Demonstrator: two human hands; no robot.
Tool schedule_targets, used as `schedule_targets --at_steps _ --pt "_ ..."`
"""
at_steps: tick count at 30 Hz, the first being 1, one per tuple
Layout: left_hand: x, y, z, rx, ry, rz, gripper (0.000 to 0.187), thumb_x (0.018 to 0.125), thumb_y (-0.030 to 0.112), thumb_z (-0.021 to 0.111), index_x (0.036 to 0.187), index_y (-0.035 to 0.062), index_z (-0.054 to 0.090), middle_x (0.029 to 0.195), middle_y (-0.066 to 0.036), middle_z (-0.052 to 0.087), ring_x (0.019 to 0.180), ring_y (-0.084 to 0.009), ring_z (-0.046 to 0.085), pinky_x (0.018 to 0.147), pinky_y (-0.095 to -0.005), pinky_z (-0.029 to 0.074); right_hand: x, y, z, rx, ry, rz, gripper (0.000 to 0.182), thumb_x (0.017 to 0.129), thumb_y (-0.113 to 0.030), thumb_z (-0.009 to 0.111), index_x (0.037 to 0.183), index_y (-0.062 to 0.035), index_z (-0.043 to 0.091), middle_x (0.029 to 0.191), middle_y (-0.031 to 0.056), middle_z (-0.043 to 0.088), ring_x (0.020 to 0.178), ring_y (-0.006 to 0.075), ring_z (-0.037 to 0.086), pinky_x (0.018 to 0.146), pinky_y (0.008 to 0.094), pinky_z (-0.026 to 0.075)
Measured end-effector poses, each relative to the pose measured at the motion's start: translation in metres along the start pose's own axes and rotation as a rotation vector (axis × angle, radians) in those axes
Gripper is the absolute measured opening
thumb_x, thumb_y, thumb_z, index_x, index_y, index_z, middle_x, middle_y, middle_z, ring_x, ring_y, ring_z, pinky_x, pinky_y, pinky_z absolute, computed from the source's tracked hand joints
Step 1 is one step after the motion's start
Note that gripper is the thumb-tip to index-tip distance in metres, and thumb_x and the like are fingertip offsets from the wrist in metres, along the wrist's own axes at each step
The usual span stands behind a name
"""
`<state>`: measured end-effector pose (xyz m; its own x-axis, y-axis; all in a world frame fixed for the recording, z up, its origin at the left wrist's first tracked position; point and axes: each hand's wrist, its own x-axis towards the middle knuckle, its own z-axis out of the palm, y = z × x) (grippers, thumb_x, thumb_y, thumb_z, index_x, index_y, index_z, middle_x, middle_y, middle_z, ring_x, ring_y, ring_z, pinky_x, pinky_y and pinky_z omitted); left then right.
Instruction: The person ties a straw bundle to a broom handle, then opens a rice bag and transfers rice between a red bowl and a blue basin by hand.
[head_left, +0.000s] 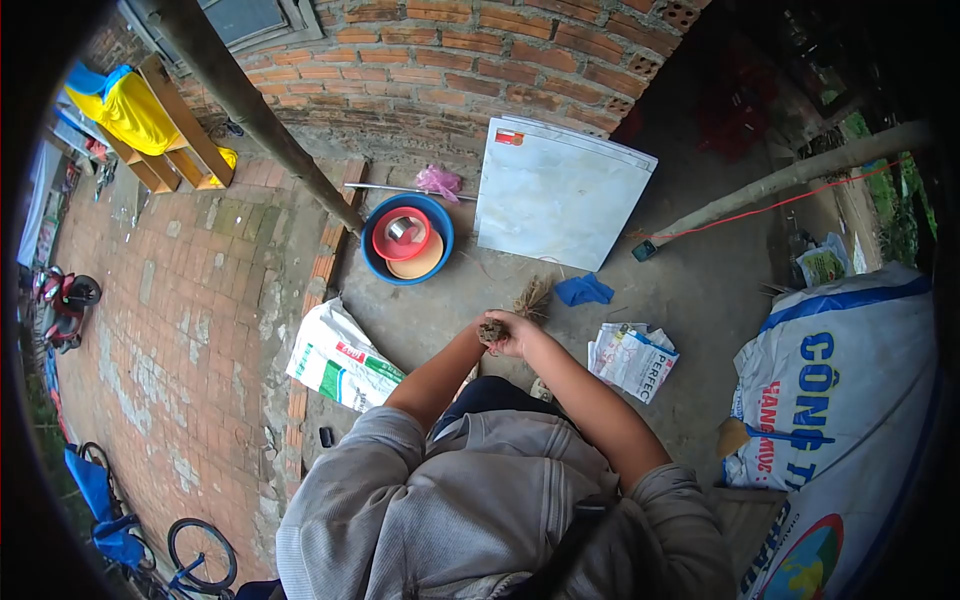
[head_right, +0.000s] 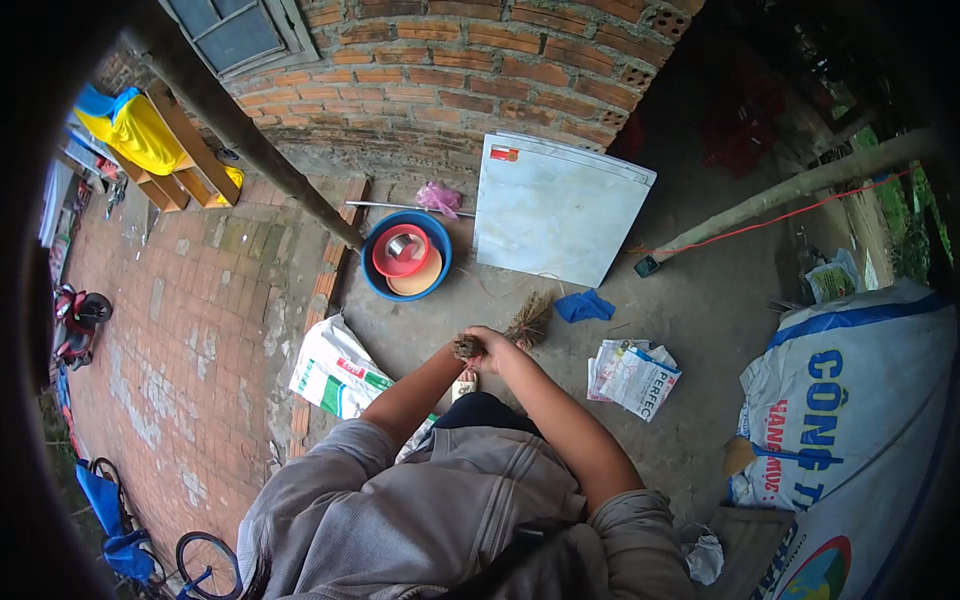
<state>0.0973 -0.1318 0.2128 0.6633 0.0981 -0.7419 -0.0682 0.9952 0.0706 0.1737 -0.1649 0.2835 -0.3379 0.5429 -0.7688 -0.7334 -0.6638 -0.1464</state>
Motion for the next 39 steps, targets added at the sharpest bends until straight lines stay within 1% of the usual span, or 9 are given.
schedule_targets --at_steps 9,11,19,23,24,29,34,37,39 --pt "0.003 0.045 -0.019 0.076 0.01 0.106 0.035 0.088 0.023 0.031 0.097 -0.0068 0.047 0.094 -0.025 0.059 0.086 -0.036 0.06 0.081 -0.0507 0.049 -0.024 -0.015 0.022 0.09 -0.148 0.052 0.016 0.084 -0.016 0.058 0.089 -0.0035 0.048 0.077 0.01 0.056 0.057 0.0203 0.057 0.053 0.0304 0.052" --pt "0.042 0.035 -0.03 0.015 -0.057 -0.05 0.029 0.086 0.022 0.036 0.088 -0.0045 0.048 0.081 -0.022 0.059 0.07 -0.034 0.061 0.072 -0.0447 0.052 -0.046 -0.013 0.002 -0.016 -0.199 -0.027 0.02 0.084 -0.019 0.058 0.092 -0.0028 0.048 0.078 0.0106 0.057 0.061 0.019 0.059 0.052 0.0299 0.052" --pt "-0.007 -0.012 0.071 0.163 -0.026 -0.26 0.019 0.08 0.02 0.05 0.08 0.0013 0.049 0.068 -0.016 0.057 0.06 -0.0305 0.058 0.06 -0.0425 0.051 -0.128 0.012 0.002 0.076 0.211 -0.182 0.022 0.087 -0.027 0.052 0.089 -0.0058 0.05 0.073 0.0093 0.059 0.058 0.0184 0.061 0.044 0.0303 0.047" --pt "0.018 -0.034 0.071 0.212 0.006 -0.345 0.02 0.081 0.021 0.048 0.079 0.0014 0.05 0.069 -0.017 0.058 0.06 -0.0328 0.057 0.063 -0.0486 0.048 -0.095 0.013 -0.032 0.078 0.209 -0.131 0.022 0.086 -0.026 0.045 0.079 -0.0069 0.055 0.066 0.009 0.059 0.056 0.0211 0.059 0.049 0.0361 0.048" --pt "0.024 -0.036 0.073 0.209 0.009 -0.353 0.02 0.081 0.021 0.048 0.079 0.0013 0.05 0.069 -0.017 0.058 0.06 -0.0328 0.057 0.063 -0.0487 0.048 -0.08 0.018 -0.042 0.04 0.169 -0.173 0.021 0.084 -0.026 0.047 0.075 -0.008 0.053 0.061 0.0054 0.056 0.055 0.0195 0.058 0.044 0.0351 0.041" --pt "0.024 -0.034 0.04 0.177 0.03 -0.376 0.02 0.081 0.021 0.048 0.08 0.0011 0.05 0.07 -0.017 0.058 0.061 -0.033 0.057 0.064 -0.0489 0.048 -0.012 0.035 -0.059 0.021 0.25 -0.103 0.024 0.084 -0.028 0.049 0.072 -0.0088 0.055 0.062 0.0046 0.057 0.059 0.0208 0.059 0.05 0.0343 0.046" --pt "-0.003 -0.01 -0.025 0.115 0.066 -0.336 0.02 0.081 0.02 0.048 0.081 0.0009 0.05 0.071 -0.018 0.058 0.062 -0.0331 0.057 0.065 -0.0492 0.048 0.019 0.057 -0.018 0.033 0.269 -0.022 0.023 0.086 -0.031 0.051 0.082 -0.0088 0.057 0.071 0.0056 0.061 0.064 0.0197 0.061 0.057 0.0338 0.05" --pt "-0.014 -0.004 -0.047 0.069 0.095 -0.293 0.02 0.081 0.02 0.048 0.081 0.0007 0.05 0.071 -0.018 0.058 0.062 -0.0332 0.057 0.065 -0.0494 0.048 0.038 0.061 -0.007 -0.113 0.243 0.041 0.024 0.084 -0.034 0.052 0.074 -0.0128 0.053 0.063 0.0046 0.055 0.054 0.0203 0.058 0.047 0.0345 0.047" --pt "-0.016 0.001 -0.056 0.034 0.108 -0.256 0.02 0.081 0.02 0.048 0.082 0.0006 0.05 0.071 -0.018 0.058 0.062 -0.0332 0.057 0.065 -0.0495 0.048 0.039 0.061 0.002 -0.231 0.087 0.059 0.021 0.085 -0.03 0.053 0.08 -0.0094 0.057 0.071 0.0047 0.061 0.062 0.0203 0.061 0.051 0.0351 0.05"
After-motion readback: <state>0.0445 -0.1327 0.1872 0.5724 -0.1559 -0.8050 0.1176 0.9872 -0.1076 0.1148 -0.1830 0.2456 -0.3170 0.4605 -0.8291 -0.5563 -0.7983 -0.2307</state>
